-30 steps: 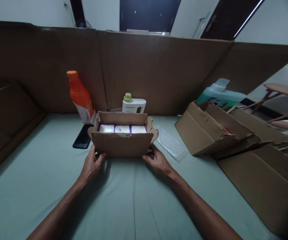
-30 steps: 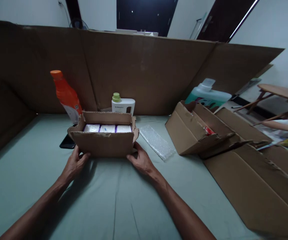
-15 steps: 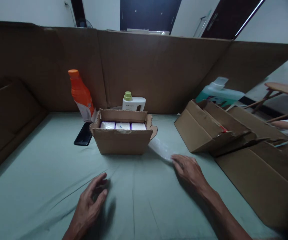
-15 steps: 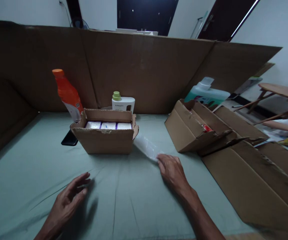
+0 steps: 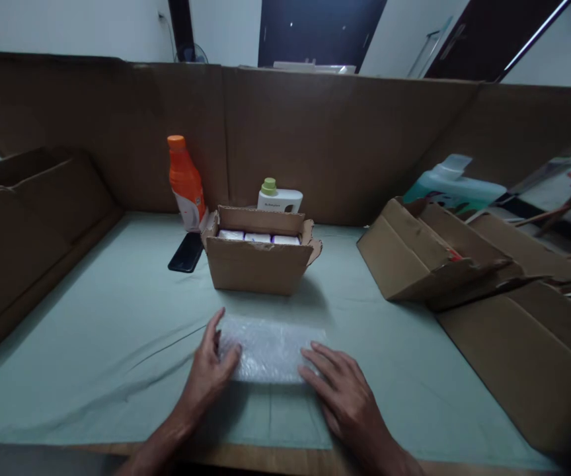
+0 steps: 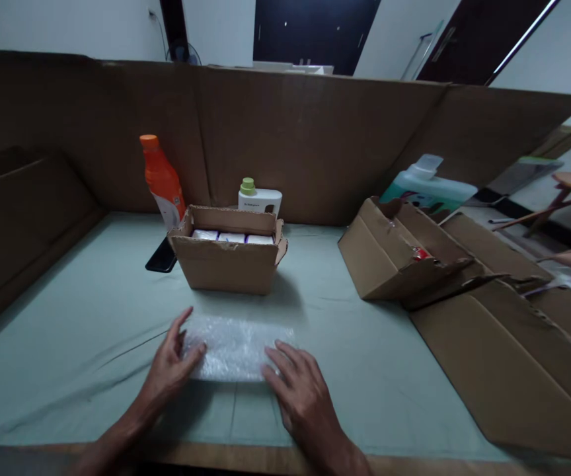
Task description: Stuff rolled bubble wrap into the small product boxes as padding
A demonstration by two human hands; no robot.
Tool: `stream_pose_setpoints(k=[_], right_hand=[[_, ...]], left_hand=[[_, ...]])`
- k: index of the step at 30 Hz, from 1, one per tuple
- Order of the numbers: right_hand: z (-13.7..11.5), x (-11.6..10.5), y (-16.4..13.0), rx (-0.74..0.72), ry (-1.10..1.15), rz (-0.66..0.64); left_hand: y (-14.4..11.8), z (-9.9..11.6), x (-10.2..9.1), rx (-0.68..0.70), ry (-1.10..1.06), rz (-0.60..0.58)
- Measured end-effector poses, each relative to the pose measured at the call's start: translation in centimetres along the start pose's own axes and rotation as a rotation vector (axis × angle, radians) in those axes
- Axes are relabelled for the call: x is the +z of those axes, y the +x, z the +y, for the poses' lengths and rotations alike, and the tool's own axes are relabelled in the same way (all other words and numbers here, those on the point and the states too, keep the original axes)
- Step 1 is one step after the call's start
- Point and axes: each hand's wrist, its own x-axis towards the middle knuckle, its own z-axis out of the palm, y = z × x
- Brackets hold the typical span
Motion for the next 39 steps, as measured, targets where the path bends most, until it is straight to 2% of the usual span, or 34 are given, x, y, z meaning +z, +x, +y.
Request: stream_pose_setpoints(k=[4, 6, 7, 9, 11, 12, 14, 17, 20, 22, 25, 28, 31, 33, 36, 39], right_hand=[[1.8, 0.3, 0.7, 0.036, 0.085, -0.096], [2.5, 0.5, 0.8, 0.093, 0.104, -0.049], [2.7, 0.8, 1.1, 0.124, 0.103, -0.013], [2.2, 1.9, 2.3, 0.154, 0.114, 0.028], [1.1, 3.6, 4.0, 0.102, 0.162, -0.022], [0.7, 4.5, 4.7, 0.063, 0.187, -0.071], [0.5, 6.0, 5.0, -0.012, 0.212, -0.170], [2.6, 6.2, 2.0, -0.003, 0.155, -0.205], [5.6, 4.3, -2.3, 0.186, 0.048, -0.117], [6.8, 2.9, -3.6, 0.323, 0.014, -0.041], [6.8, 2.6, -2.1, 0.417, 0.037, -0.011], [5.9, 4.4, 1.3, 0.484, 0.053, -0.077], [4.8, 6.1, 3.7, 0.510, 0.159, -0.110], [4.3, 6.3, 4.0, 0.522, 0.304, -0.097], [3.9, 5.3, 3.0, 0.693, 0.558, -0.060], [4.1, 3.8, 1.0, 0.867, 0.816, -0.081]], left_hand=[[0.6, -1.8, -4.8, 0.168, 0.422, 0.206], [0.4, -2.3, -6.6, 0.334, 0.572, 0.340], [0.2, -2.3, -6.9, 0.430, 0.634, 0.382], [-0.1, -1.9, -6.1, 0.603, 0.742, 0.345], [0.0, -1.4, -4.2, 0.701, 0.836, 0.174], [0.2, -1.2, -3.1, 0.707, 0.882, 0.073], [0.8, -1.0, -1.4, 0.649, 0.963, -0.076], [1.3, -1.3, -0.7, 0.552, 1.018, -0.142], [1.3, -1.8, -1.4, 0.541, 0.981, -0.145], [1.1, -2.0, -2.0, 0.577, 0.917, -0.092], [0.8, -2.3, -2.9, 0.582, 0.877, 0.113], [0.8, -2.4, -3.1, 0.452, 0.968, 0.224], [0.8, -2.4, -2.4, 0.333, 0.990, 0.199], [0.7, -2.0, -1.7, 0.302, 0.920, 0.172], [0.2, -1.3, -1.5, 0.222, 0.715, 0.131], [-0.6, -1.1, -2.1, 0.107, 0.515, 0.053]])
